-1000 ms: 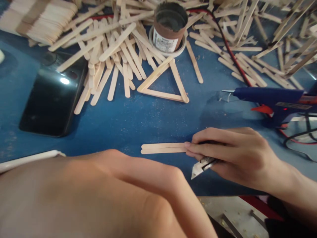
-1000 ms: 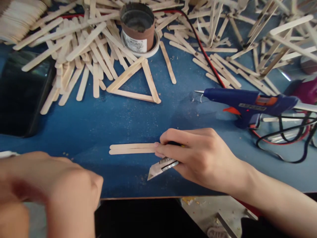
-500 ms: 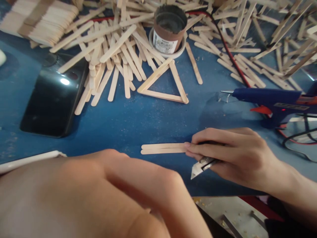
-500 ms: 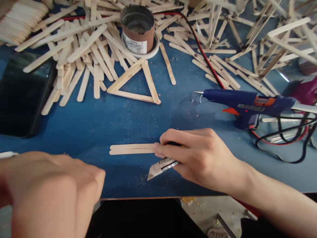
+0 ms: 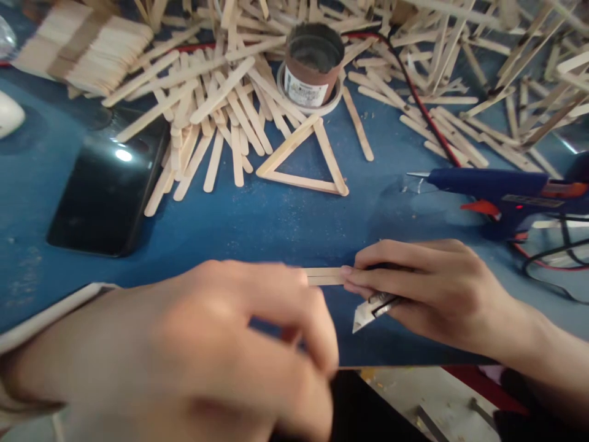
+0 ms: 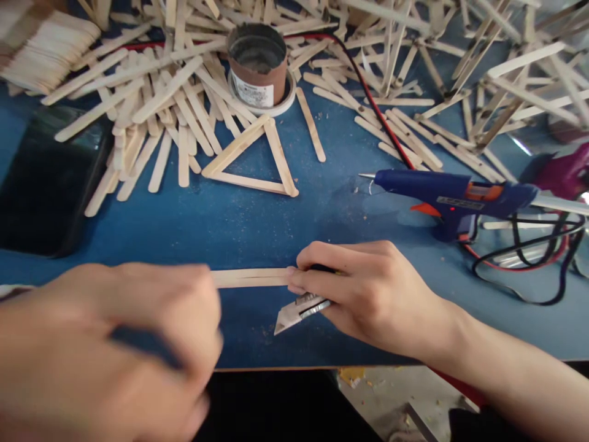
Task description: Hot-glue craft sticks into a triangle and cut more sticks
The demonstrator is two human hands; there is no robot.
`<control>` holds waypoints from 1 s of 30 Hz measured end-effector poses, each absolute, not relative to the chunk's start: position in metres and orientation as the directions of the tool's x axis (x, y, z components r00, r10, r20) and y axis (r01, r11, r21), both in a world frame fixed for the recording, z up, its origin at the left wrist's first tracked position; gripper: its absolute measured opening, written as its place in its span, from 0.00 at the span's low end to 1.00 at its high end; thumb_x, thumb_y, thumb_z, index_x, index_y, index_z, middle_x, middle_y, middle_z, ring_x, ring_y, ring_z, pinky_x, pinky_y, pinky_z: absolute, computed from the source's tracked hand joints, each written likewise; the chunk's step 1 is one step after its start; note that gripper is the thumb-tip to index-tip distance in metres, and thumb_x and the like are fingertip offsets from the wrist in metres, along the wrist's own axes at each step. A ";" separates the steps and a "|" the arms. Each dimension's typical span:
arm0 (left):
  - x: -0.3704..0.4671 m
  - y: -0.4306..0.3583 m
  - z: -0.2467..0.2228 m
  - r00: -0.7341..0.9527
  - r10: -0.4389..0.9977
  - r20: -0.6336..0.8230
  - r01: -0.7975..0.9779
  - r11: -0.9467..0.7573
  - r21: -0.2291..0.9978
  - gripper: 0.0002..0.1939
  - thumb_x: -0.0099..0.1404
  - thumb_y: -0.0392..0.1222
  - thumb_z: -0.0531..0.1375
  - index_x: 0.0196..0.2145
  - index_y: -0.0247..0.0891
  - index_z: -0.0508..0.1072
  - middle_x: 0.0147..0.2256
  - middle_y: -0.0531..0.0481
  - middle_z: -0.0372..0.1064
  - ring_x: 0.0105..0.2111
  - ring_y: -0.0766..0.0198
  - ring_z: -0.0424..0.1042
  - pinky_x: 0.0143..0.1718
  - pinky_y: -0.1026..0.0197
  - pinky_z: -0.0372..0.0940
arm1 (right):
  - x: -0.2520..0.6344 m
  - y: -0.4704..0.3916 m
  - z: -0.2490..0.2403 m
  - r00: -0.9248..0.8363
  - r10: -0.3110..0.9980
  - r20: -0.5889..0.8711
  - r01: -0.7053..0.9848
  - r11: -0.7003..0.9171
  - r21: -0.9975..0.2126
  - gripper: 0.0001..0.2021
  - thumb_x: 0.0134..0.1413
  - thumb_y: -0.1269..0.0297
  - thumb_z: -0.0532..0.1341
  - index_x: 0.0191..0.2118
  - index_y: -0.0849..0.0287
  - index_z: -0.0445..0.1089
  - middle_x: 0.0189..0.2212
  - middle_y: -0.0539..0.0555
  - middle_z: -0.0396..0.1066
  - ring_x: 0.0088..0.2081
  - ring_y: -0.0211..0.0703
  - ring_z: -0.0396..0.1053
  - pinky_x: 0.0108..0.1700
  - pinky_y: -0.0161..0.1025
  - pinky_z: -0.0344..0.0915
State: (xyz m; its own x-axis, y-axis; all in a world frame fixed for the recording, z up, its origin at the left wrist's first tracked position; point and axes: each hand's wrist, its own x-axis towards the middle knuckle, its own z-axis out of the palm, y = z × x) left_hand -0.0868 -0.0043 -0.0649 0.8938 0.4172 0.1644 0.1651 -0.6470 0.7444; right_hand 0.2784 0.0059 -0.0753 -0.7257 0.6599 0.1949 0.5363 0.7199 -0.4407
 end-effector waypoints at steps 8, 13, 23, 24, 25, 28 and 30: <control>-0.042 0.041 -0.078 0.843 0.440 0.310 0.378 -0.894 0.241 0.13 0.88 0.31 0.58 0.46 0.35 0.82 0.43 0.44 0.82 0.43 0.53 0.81 0.47 0.50 0.77 | 0.278 0.007 -0.078 -0.729 0.648 0.221 0.515 0.732 -0.446 0.16 0.76 0.81 0.62 0.54 0.56 0.82 0.47 0.52 0.87 0.38 0.39 0.85 0.39 0.37 0.77; -0.087 0.059 -0.048 0.633 0.761 0.141 0.773 -0.611 -0.173 0.20 0.90 0.42 0.48 0.38 0.42 0.71 0.38 0.45 0.70 0.37 0.51 0.73 0.37 0.50 0.59 | 0.279 0.008 -0.082 -0.726 0.645 0.240 0.491 0.730 -0.475 0.16 0.75 0.81 0.63 0.54 0.55 0.83 0.48 0.53 0.88 0.38 0.39 0.86 0.38 0.37 0.77; -0.105 0.087 -0.019 0.148 0.913 -0.381 0.884 -0.295 -0.364 0.11 0.78 0.50 0.57 0.47 0.41 0.72 0.37 0.43 0.77 0.34 0.51 0.73 0.38 0.54 0.60 | 0.278 0.009 -0.080 -0.726 0.653 0.217 0.497 0.716 -0.491 0.17 0.74 0.82 0.63 0.53 0.54 0.84 0.47 0.52 0.88 0.37 0.40 0.87 0.36 0.37 0.78; -0.104 0.087 -0.018 0.147 0.905 -0.400 0.868 -0.312 -0.386 0.11 0.79 0.49 0.55 0.47 0.40 0.72 0.35 0.43 0.74 0.31 0.51 0.71 0.36 0.53 0.58 | 0.277 0.010 -0.079 -0.726 0.651 0.220 0.495 0.718 -0.489 0.17 0.74 0.82 0.62 0.52 0.55 0.85 0.47 0.52 0.88 0.37 0.39 0.87 0.36 0.37 0.78; -0.103 0.086 -0.018 0.150 0.901 -0.408 0.853 -0.326 -0.407 0.12 0.80 0.47 0.53 0.47 0.39 0.73 0.33 0.43 0.72 0.30 0.51 0.69 0.36 0.52 0.56 | 0.276 0.010 -0.079 -0.727 0.649 0.224 0.493 0.720 -0.488 0.17 0.75 0.82 0.62 0.52 0.55 0.85 0.47 0.52 0.88 0.36 0.39 0.87 0.36 0.36 0.77; -0.104 0.084 -0.019 0.187 0.907 -0.378 0.842 -0.347 -0.414 0.16 0.83 0.44 0.48 0.47 0.37 0.73 0.31 0.44 0.67 0.27 0.51 0.66 0.35 0.51 0.55 | 0.275 0.010 -0.079 -0.728 0.647 0.226 0.494 0.724 -0.482 0.15 0.76 0.80 0.63 0.52 0.56 0.85 0.46 0.53 0.88 0.37 0.39 0.86 0.35 0.36 0.76; -0.106 0.083 -0.021 0.200 0.908 -0.368 0.864 -0.341 -0.371 0.14 0.83 0.44 0.49 0.45 0.39 0.73 0.30 0.46 0.65 0.26 0.52 0.64 0.34 0.51 0.54 | 0.274 0.009 -0.079 -0.725 0.649 0.231 0.497 0.725 -0.477 0.14 0.77 0.80 0.63 0.51 0.56 0.85 0.46 0.53 0.88 0.37 0.39 0.86 0.35 0.36 0.75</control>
State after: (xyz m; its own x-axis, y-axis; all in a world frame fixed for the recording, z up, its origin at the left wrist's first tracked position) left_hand -0.1063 0.0826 -0.0214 0.2002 0.9079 -0.3682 0.8637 -0.3410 -0.3711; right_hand 0.2744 0.0093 -0.0794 -0.7250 0.6489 0.2308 0.4968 0.7248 -0.4773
